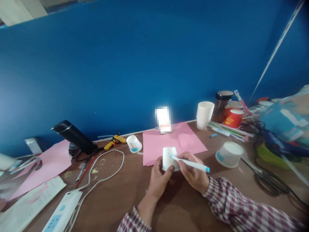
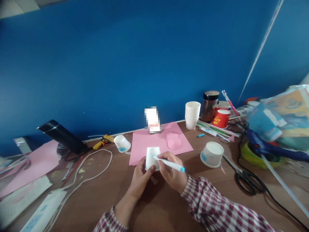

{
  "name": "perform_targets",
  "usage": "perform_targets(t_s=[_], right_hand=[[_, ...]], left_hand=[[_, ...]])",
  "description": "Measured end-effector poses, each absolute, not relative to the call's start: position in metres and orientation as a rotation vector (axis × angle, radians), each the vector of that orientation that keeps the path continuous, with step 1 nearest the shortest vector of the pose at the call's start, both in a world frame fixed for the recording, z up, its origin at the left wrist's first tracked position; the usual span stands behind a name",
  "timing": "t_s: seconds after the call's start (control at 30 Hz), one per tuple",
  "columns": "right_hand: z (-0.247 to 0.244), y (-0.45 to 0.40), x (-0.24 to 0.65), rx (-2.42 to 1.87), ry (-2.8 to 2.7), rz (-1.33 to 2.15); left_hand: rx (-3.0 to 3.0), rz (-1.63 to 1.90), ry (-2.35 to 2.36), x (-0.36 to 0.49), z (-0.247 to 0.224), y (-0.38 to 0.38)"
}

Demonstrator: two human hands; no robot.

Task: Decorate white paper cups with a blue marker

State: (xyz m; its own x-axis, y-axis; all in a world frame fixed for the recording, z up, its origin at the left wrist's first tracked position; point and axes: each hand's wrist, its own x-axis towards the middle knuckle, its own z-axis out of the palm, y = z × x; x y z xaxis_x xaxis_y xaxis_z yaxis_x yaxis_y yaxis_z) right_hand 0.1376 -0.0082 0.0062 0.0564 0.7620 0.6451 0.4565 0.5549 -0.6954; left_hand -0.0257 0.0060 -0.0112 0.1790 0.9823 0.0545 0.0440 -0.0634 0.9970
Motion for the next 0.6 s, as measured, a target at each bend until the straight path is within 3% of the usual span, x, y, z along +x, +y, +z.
perform_targets(t_s=[0.6], right_hand=[[0.0072, -0.0076, 0.1385, -1.088, -1.609, 0.235]], left_hand=[[1.359, 1.111, 1.096, -0.0256, -0.0101, 0.0061]])
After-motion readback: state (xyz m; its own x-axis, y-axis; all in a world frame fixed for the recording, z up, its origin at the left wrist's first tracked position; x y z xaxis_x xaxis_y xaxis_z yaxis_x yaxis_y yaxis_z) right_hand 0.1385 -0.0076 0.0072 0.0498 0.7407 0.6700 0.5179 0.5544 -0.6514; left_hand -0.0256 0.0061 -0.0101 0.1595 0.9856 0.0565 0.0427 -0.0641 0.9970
